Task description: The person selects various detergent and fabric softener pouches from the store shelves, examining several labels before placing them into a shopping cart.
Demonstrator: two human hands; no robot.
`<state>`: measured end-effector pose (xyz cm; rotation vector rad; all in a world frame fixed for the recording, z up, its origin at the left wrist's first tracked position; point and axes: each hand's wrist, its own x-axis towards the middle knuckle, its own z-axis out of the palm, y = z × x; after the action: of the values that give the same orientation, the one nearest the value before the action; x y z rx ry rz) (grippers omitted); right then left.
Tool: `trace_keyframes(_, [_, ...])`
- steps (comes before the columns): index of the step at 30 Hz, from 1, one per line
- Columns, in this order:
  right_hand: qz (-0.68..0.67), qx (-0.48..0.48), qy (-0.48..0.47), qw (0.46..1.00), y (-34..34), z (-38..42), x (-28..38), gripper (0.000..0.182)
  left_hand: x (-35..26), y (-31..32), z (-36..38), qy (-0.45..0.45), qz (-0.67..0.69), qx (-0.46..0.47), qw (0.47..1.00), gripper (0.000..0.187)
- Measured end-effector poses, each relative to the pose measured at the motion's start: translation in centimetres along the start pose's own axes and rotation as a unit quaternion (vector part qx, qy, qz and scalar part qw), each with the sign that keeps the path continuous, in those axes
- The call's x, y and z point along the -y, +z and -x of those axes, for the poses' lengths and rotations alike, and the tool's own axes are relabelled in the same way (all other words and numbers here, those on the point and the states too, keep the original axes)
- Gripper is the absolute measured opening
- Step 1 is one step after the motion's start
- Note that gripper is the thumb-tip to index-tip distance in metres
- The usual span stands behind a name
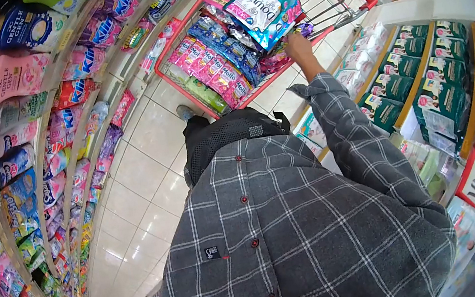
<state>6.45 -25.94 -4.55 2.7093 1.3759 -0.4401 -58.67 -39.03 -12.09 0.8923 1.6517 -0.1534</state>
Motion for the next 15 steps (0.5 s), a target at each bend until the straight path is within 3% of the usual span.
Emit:
trace_keyframes(2, [-0.048,0.060,0.017,0.997,-1.0,-0.3,-0.1,0.025,0.0,0.1,0.2,0.013,-0.010,-0.004,1.000,0.031])
trace_keyframes(5, [0.150,-0.013,-0.054,0.987,-3.4,1.9,1.4,0.023,-0.5,0.2,0.2,0.029,-0.023,-0.011,0.999,0.031])
trace_keyframes(6, [0.155,-0.033,-0.049,0.986,-3.4,2.3,1.8,0.025,-0.5,0.3,0.2,0.034,-0.029,-0.012,0.999,0.031])
trace_keyframes(9, [0.111,-0.008,-0.092,0.990,-3.0,1.4,2.4,0.037,-0.9,0.3,0.0,0.053,-0.046,-0.013,0.997,0.031])
trace_keyframes(13, [0.171,0.042,-0.112,0.978,-2.3,4.5,4.9,0.052,-1.4,0.1,-0.9,0.094,-0.076,-0.012,0.993,0.031])
trace_keyframes(15, [0.196,0.079,-0.046,0.976,-1.0,4.8,4.9,0.065,-1.9,-0.2,-1.3,0.129,-0.092,-0.013,0.987,0.031])
